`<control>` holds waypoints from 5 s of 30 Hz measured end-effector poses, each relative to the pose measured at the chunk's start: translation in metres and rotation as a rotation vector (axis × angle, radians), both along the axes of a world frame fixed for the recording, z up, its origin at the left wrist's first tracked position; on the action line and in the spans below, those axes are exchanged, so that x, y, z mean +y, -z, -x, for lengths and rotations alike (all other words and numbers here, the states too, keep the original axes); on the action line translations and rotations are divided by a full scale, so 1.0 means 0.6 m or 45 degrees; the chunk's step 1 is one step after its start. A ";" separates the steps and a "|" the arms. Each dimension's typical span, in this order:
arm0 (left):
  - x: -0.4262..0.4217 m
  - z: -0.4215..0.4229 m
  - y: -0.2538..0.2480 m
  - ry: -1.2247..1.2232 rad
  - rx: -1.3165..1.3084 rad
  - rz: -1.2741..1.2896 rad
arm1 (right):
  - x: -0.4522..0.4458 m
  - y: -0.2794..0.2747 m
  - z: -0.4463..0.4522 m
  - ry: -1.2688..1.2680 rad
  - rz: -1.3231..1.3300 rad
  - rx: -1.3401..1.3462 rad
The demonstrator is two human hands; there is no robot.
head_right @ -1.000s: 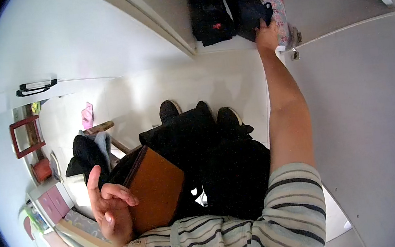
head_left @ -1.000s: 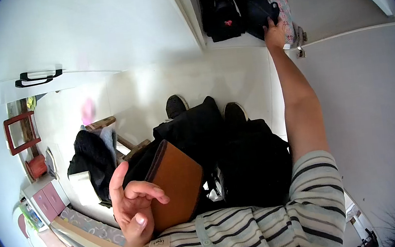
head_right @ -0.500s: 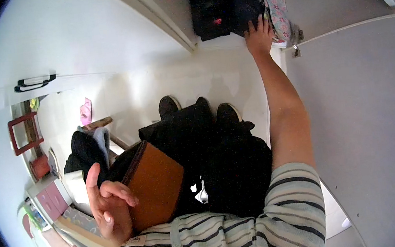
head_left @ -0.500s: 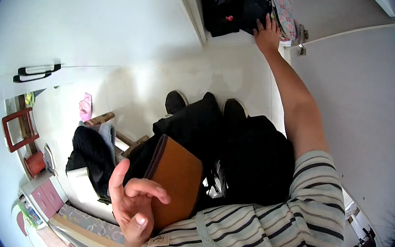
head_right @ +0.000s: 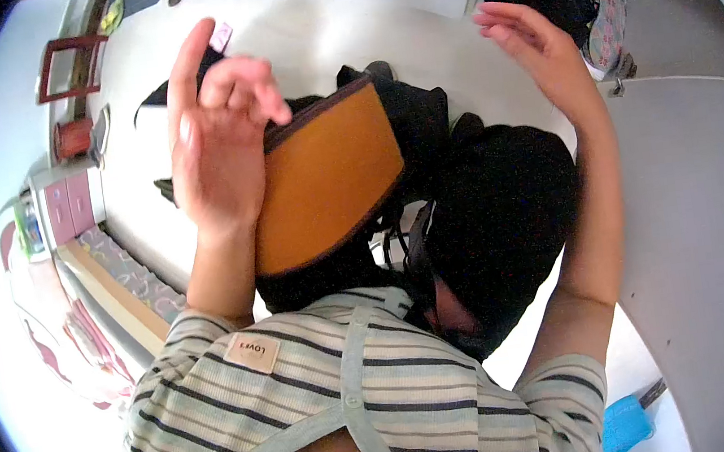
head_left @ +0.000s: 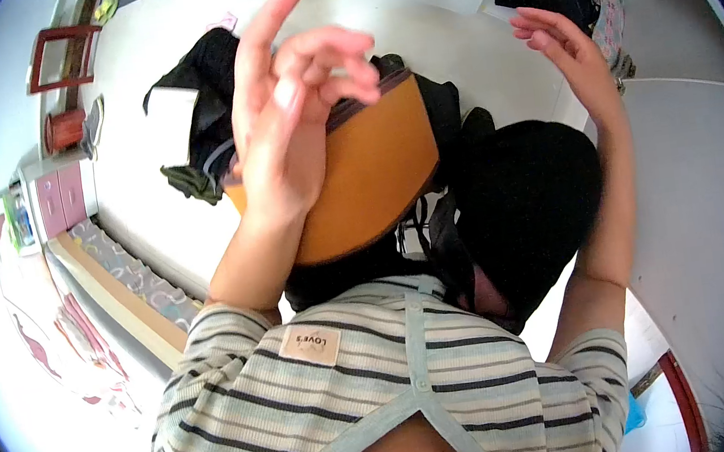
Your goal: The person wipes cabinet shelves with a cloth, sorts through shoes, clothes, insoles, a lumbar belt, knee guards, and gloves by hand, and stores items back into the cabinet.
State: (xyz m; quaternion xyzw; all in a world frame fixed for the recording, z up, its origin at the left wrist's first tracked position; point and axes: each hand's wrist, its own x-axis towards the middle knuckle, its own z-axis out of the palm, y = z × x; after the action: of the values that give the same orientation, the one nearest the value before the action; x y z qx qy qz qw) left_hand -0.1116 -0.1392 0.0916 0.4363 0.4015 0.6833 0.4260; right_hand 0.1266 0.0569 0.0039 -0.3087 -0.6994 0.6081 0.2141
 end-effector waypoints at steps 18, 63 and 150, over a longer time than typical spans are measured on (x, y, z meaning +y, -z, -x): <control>-0.270 0.100 0.104 -0.302 0.338 0.710 | -0.254 -0.102 0.155 -0.523 -0.175 -0.256; -0.304 -0.026 0.042 -0.281 1.233 0.366 | -0.413 -0.116 -0.069 0.006 -1.416 -0.625; -0.275 -0.073 0.010 0.598 -0.005 0.259 | -0.393 -0.133 -0.021 0.646 0.414 0.690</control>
State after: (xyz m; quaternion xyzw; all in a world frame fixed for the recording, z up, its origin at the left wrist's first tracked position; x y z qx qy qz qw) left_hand -0.0678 -0.3044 0.0855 0.4711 0.3550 0.5226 0.6156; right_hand 0.1390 -0.1788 0.0835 -0.3299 -0.4140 0.6981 0.4821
